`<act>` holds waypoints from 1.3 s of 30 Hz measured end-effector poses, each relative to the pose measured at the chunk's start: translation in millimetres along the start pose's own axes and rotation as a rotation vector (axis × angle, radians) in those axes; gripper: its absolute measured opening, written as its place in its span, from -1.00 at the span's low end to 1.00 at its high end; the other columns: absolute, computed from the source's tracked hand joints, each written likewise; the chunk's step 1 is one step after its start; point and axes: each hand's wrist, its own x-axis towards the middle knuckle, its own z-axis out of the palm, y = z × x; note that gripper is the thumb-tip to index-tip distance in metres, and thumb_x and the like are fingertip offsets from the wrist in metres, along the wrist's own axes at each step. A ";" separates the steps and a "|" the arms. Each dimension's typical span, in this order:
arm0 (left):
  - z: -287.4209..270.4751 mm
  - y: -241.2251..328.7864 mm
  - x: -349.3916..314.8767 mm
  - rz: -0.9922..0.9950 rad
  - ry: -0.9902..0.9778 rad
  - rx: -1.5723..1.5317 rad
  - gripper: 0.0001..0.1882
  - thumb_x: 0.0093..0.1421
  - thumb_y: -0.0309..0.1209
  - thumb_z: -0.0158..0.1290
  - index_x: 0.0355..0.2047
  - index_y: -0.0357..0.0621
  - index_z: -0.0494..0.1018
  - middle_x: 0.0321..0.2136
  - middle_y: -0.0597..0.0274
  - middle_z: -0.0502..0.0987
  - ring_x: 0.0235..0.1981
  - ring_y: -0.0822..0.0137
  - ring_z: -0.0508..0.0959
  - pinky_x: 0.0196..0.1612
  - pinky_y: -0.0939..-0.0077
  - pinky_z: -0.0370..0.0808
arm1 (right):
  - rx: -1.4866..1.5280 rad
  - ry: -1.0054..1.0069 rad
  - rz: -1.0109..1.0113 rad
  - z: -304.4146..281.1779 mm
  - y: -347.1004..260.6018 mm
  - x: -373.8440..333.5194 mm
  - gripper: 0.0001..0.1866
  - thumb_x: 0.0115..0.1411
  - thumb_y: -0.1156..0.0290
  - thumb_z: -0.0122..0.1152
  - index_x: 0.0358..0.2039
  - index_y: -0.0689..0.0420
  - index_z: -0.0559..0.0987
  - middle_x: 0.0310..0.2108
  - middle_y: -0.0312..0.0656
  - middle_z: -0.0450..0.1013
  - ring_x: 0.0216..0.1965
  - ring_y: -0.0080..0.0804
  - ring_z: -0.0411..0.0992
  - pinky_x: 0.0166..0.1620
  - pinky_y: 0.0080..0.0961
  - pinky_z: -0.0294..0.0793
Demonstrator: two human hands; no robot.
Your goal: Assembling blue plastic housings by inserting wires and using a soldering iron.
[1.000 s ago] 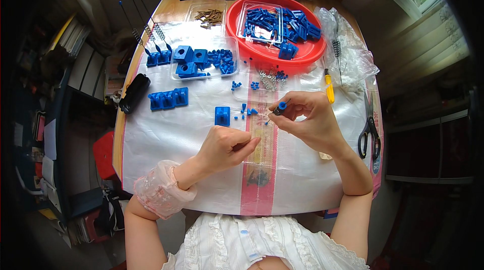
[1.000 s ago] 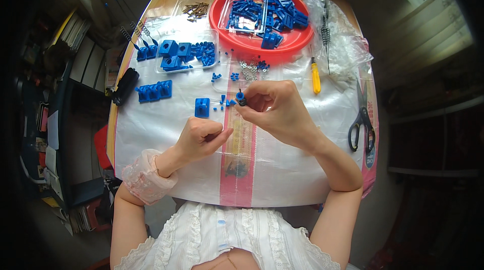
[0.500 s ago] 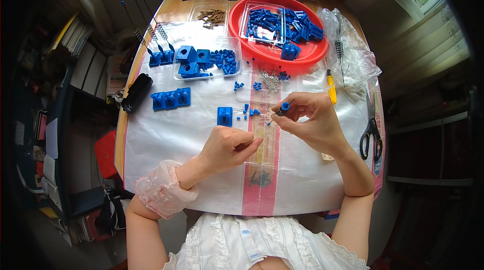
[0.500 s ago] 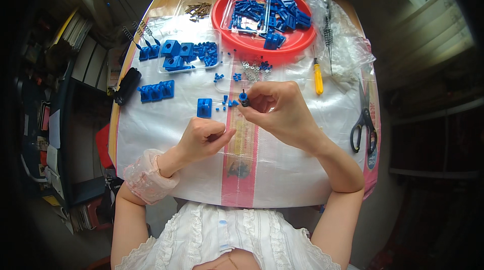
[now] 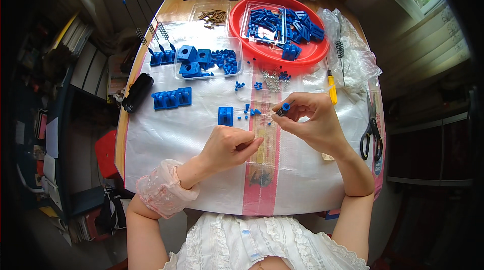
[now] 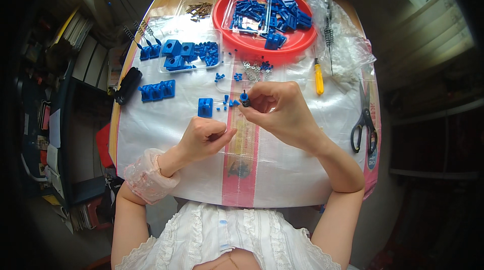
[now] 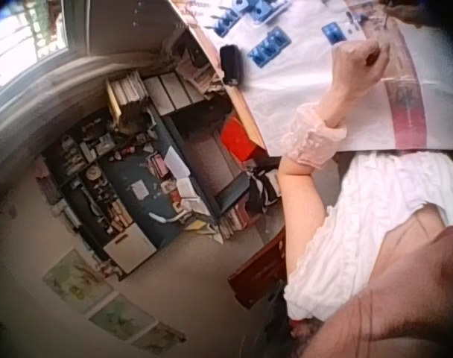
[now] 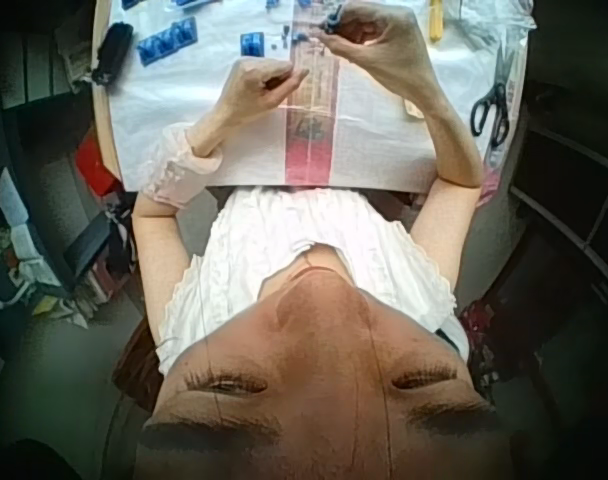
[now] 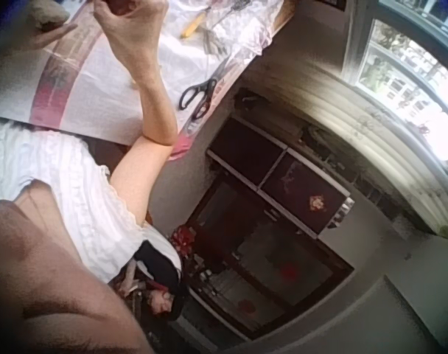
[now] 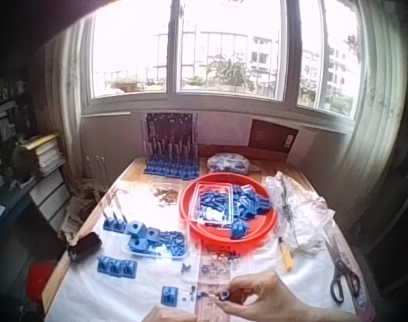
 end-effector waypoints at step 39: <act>-2.6 4.3 0.9 0.059 0.122 -0.010 -0.51 0.22 -0.48 0.26 -0.76 -0.15 0.25 -0.82 0.23 0.19 -0.82 0.31 0.19 -0.68 0.39 0.10 | 0.000 0.008 -0.002 1.9 -1.6 -0.9 -0.90 0.16 0.56 0.47 -0.32 0.27 0.71 -0.45 -0.36 0.61 -0.45 -0.77 0.52 -0.33 -0.78 0.51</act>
